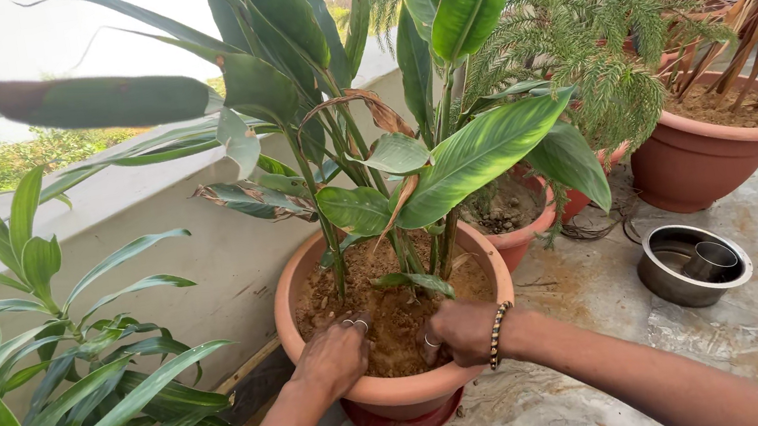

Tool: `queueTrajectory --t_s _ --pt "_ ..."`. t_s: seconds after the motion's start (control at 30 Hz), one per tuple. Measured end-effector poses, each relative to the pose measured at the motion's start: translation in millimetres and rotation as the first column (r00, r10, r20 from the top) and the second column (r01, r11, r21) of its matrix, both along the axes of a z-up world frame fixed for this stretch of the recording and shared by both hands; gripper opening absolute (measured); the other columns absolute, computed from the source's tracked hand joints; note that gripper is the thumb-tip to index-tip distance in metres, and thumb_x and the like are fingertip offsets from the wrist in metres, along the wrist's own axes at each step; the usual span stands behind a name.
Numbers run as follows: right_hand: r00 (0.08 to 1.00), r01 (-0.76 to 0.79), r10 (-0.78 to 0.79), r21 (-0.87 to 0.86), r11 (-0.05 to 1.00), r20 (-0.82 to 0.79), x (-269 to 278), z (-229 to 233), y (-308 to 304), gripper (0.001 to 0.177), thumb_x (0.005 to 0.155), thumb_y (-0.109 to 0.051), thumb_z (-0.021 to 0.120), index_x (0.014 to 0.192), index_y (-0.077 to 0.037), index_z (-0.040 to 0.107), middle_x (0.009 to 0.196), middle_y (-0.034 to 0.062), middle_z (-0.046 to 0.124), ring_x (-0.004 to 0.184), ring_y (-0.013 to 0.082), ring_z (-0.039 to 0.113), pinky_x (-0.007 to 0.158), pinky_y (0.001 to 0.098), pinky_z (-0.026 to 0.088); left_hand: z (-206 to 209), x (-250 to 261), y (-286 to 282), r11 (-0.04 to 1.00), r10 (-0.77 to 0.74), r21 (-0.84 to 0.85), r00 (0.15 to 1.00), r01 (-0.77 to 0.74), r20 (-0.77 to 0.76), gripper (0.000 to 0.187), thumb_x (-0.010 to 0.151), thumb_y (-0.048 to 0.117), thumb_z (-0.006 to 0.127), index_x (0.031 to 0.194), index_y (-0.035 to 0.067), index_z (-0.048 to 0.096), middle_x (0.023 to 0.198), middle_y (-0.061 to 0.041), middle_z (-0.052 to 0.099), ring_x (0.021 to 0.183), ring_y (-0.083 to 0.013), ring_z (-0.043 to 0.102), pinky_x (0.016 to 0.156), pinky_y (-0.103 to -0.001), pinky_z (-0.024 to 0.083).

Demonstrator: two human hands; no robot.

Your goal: The person waters several potted plants on a balcony. They use a small metal cup to scoop water from a larger metal bowl and pour it into the soil of each plant, moving from one pot to the next.

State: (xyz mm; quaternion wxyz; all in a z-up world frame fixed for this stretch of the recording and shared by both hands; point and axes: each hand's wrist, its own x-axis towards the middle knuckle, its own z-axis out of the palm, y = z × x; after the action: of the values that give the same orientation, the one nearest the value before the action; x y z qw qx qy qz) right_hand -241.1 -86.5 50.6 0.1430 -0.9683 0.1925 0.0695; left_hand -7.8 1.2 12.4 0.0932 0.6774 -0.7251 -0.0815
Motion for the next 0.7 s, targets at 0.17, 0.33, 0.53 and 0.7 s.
queueTrajectory --t_s 0.17,0.33,0.53,0.7 --pt "0.966 0.257 -0.256 0.066 0.964 -0.019 25 -5 25 0.047 0.082 0.001 0.058 0.127 -0.009 0.069 0.099 0.0248 0.072 0.098 0.0395 0.071 0.087 0.0459 0.057 16 -19 -4 0.997 -0.021 0.066 0.982 0.033 -0.186 0.069 0.083 0.005 0.056 0.151 0.007 0.041 0.129 -0.021 0.064 0.121 -0.0386 0.060 0.106 -0.046 0.048" --pt "0.923 0.361 -0.357 0.006 0.932 -0.141 67 -33 15 0.053 0.089 -0.016 0.059 0.128 0.021 0.054 0.134 0.0460 0.049 0.145 0.0525 0.033 0.127 0.0502 0.021 16 -22 -13 0.985 0.084 0.169 0.969 -0.044 -0.231 0.085 0.083 0.005 0.066 0.157 0.005 0.025 0.142 -0.025 0.053 0.131 -0.0399 0.054 0.111 -0.045 0.045" --pt "0.793 0.608 -0.602 0.162 0.777 -0.087 87 -46 20 0.083 0.090 -0.025 0.059 0.149 0.019 0.022 0.157 0.0436 0.021 0.151 0.0545 0.017 0.127 0.0499 0.018 -4 -15 -24 0.989 0.065 0.143 0.979 -0.037 -0.195 0.078 0.086 0.009 0.067 0.155 0.004 0.030 0.144 -0.025 0.052 0.135 -0.0394 0.051 0.112 -0.046 0.044" --pt "0.828 0.555 -0.561 0.159 0.816 -0.012 83 -58 18 0.085 0.087 -0.022 0.057 0.151 0.019 0.019 0.155 0.0411 0.029 0.153 0.0498 0.020 0.129 0.0463 0.017 5 -16 -27 0.986 0.062 0.167 0.973 -0.025 -0.221 0.080 0.084 0.008 0.068 0.155 0.004 0.029 0.146 -0.022 0.052 0.136 -0.0382 0.050 0.114 -0.044 0.043"
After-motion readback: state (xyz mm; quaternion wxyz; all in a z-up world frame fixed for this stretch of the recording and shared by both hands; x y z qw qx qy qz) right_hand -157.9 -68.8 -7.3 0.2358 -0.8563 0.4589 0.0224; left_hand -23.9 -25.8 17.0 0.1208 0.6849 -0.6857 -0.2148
